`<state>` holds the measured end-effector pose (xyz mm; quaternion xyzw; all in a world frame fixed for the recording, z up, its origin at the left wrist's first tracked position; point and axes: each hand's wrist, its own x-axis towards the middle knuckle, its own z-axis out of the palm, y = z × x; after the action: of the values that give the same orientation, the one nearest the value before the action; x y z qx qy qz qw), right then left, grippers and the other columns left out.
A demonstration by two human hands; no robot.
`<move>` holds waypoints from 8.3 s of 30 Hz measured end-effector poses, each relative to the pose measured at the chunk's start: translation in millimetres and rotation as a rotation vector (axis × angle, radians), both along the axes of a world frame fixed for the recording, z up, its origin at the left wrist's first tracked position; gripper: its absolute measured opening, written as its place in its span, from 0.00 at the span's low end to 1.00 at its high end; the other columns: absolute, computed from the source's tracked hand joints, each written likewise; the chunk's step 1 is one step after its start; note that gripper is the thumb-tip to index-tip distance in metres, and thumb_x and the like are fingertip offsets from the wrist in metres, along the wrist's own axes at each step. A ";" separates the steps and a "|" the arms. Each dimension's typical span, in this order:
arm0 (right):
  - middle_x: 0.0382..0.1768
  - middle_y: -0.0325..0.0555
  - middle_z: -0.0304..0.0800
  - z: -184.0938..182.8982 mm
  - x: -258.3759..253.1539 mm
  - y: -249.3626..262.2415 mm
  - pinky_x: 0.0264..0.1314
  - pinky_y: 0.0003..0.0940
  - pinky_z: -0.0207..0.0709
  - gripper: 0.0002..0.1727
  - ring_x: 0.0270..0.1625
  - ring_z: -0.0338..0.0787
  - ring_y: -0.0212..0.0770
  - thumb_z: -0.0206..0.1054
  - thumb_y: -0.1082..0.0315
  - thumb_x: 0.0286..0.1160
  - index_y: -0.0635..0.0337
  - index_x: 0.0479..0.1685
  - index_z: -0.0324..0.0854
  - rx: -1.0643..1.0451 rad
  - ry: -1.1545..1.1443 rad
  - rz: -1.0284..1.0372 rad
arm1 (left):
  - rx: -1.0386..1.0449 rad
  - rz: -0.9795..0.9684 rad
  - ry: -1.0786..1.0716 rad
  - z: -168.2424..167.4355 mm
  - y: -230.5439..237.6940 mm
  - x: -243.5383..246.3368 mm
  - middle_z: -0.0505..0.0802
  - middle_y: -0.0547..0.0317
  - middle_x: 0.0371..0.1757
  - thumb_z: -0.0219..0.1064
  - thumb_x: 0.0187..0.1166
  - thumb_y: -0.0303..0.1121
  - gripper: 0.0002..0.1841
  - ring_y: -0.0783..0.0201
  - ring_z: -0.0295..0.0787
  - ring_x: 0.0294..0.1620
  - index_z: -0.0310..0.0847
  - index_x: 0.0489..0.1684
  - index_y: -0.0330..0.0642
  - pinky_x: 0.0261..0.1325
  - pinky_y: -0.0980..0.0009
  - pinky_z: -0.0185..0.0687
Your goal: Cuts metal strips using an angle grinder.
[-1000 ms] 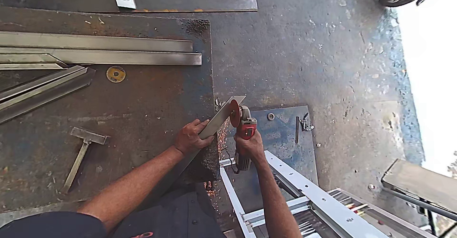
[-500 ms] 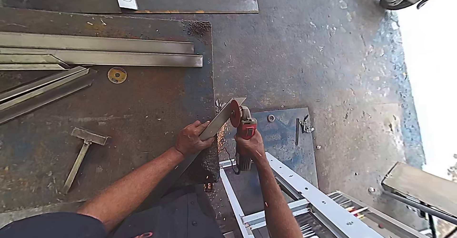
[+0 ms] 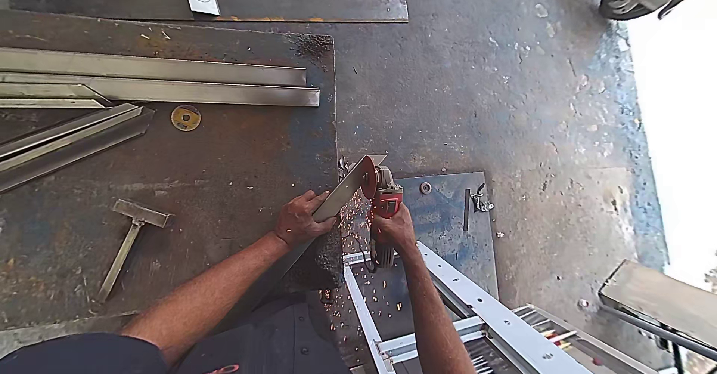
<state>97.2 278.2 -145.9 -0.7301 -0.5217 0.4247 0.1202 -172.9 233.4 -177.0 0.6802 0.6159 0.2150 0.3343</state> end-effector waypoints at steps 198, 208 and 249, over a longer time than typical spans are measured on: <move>0.43 0.37 0.92 96.1 71.4 -28.4 0.53 0.32 0.86 0.40 0.45 0.91 0.27 0.83 0.48 0.41 0.58 0.60 0.80 -0.058 -0.093 0.197 | 0.320 0.136 0.424 -7.5 18.6 -81.6 0.92 0.44 0.59 0.46 0.90 0.59 0.29 0.42 0.87 0.61 0.86 0.65 0.48 0.68 0.42 0.71; 0.45 0.37 0.92 65.3 95.0 8.5 0.53 0.38 0.86 0.45 0.47 0.91 0.30 0.82 0.40 0.40 0.54 0.64 0.79 -0.168 -0.123 0.458 | 0.301 0.300 0.529 -19.1 14.7 -80.5 0.92 0.47 0.57 0.46 0.92 0.48 0.23 0.43 0.85 0.66 0.87 0.51 0.44 0.69 0.45 0.72; 0.53 0.53 0.91 61.4 80.8 41.9 0.64 0.52 0.80 0.48 0.57 0.90 0.46 0.82 0.44 0.45 0.64 0.70 0.76 -0.187 -0.280 0.635 | 0.295 0.294 0.549 -19.7 18.3 -78.9 0.91 0.44 0.56 0.45 0.91 0.47 0.24 0.40 0.85 0.65 0.86 0.47 0.41 0.65 0.43 0.71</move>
<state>178.0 320.2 -84.4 -0.5906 -0.6927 0.3828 -0.1577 -251.8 251.7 -196.7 0.6576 0.7367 0.1566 0.0193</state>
